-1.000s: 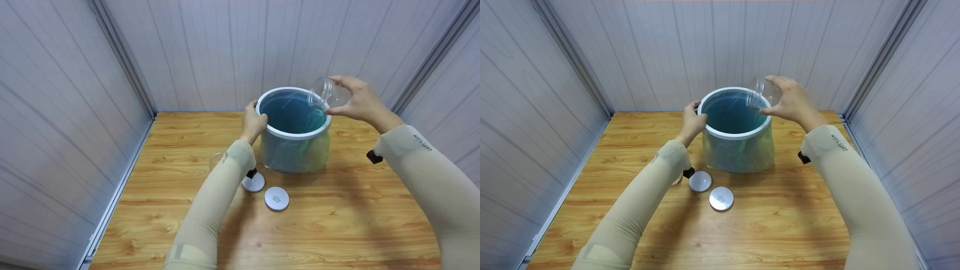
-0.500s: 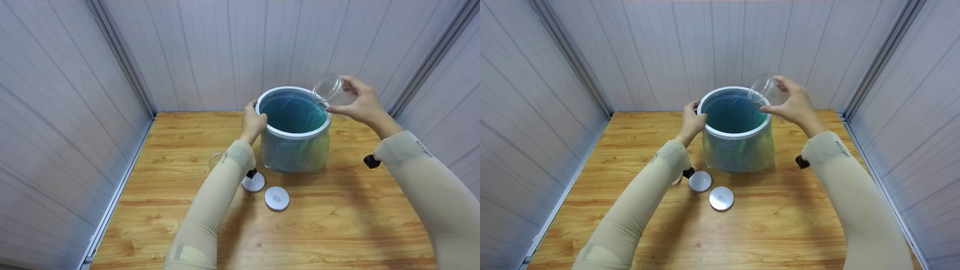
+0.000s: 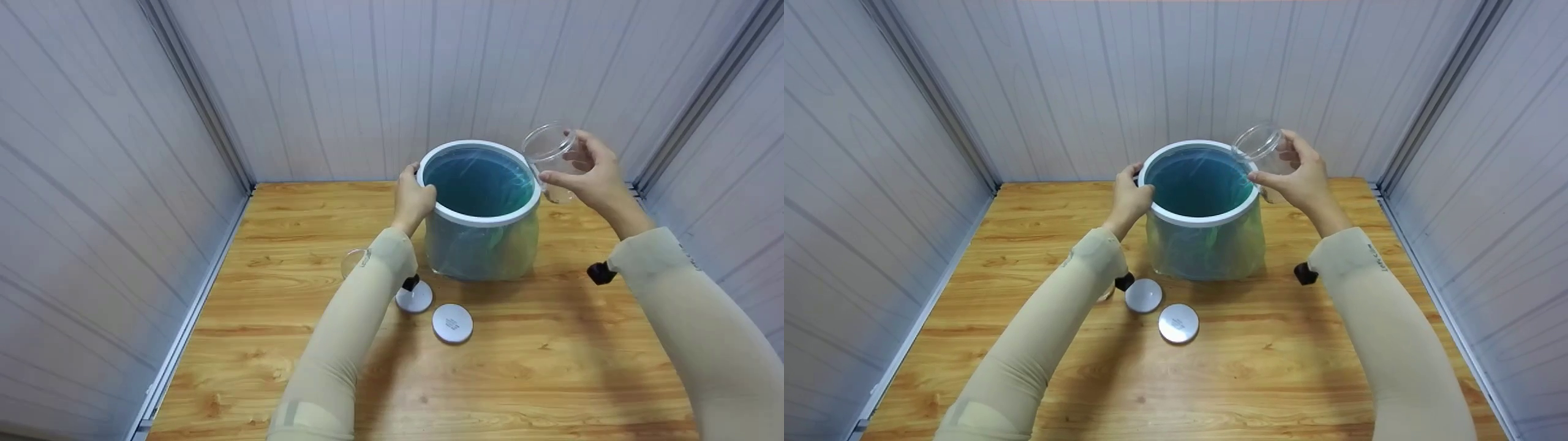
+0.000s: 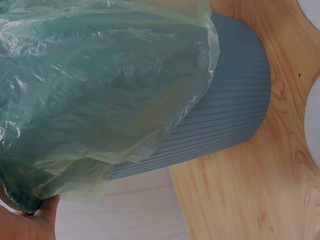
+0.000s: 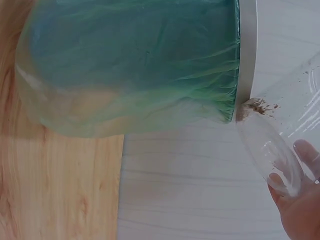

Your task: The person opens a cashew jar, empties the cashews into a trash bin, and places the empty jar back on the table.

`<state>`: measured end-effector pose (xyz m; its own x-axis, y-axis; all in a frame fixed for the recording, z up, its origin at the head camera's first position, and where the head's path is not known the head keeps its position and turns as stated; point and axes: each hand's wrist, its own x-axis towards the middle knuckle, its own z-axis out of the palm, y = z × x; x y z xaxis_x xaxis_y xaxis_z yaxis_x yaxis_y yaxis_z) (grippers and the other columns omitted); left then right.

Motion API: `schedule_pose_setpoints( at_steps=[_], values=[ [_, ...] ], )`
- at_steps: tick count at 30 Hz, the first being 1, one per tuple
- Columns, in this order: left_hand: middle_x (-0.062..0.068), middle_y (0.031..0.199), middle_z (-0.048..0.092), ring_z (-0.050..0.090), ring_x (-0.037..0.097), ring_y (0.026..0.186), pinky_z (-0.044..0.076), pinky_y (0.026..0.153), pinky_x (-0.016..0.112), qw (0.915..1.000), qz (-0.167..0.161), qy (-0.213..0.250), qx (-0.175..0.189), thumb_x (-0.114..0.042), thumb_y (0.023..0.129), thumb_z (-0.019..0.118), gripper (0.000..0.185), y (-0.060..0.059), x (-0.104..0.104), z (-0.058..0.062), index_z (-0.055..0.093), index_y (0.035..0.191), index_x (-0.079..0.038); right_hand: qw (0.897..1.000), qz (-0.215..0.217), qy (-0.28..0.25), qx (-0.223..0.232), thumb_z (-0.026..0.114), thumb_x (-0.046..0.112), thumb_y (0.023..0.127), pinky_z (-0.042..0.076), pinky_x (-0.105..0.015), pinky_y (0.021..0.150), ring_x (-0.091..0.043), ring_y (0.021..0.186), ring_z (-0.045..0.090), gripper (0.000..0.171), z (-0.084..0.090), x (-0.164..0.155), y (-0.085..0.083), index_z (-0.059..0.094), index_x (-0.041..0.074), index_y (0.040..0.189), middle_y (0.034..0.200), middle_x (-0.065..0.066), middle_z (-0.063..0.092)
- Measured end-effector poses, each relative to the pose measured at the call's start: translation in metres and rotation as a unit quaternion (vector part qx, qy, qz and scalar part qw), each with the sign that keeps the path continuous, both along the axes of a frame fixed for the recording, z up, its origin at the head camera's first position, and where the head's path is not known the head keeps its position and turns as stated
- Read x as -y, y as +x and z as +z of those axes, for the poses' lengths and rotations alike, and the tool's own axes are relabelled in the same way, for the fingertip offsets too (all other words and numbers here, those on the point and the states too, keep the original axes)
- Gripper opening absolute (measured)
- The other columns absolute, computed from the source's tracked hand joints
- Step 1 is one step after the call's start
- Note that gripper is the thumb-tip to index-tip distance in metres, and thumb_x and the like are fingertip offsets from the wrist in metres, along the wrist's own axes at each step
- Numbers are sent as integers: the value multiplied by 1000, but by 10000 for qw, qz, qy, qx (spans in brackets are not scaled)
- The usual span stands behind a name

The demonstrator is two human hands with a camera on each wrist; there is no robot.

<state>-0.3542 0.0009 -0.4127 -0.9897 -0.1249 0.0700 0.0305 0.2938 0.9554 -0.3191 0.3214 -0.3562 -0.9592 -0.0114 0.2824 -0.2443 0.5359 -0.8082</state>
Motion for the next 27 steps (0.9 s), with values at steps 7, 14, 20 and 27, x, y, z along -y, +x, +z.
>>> schedule_pose_setpoints(
  at_steps=[7, 14, 20, 27],
  values=[
    [19, 162, 54, 54, 33, 151, 45, 126, 44, 10000, -24, -14, 28, 4, 98, 56, 65, 3, 1, 1, 45, 162, 0, 9987, -61, -507, 16, 90, 26, 92, 42, -49, 128, -28, 142, 57, 86, -9, -7, 2, 45, 19, 164, 153, -9, 60],
    [19, 162, 54, 54, 34, 151, 45, 126, 45, 10000, 7, -29, -3, 4, 97, 56, 65, 4, 2, 0, 45, 161, 1, 9967, -151, -788, 118, 88, 28, 94, 42, -46, 127, -20, 139, 57, 85, -18, -11, 3, 42, 20, 166, 148, 1, 60],
    [19, 162, 54, 53, 34, 151, 45, 126, 44, 10000, 9, 7, 8, 4, 98, 56, 64, 2, 3, -1, 46, 161, 1, 9942, -235, -1043, -73, 87, 24, 95, 51, -25, 114, -7, 124, 60, 80, -30, -14, 6, 45, 16, 162, 134, 13, 62],
    [20, 161, 55, 54, 33, 151, 45, 126, 43, 10000, -18, -7, -56, 3, 98, 56, 63, 2, 3, -1, 46, 160, 2, 9930, -297, -1141, -29, 86, 23, 95, 49, -32, 116, -7, 124, 60, 81, -45, -20, 8, 43, 15, 163, 132, 16, 62]
  ],
)
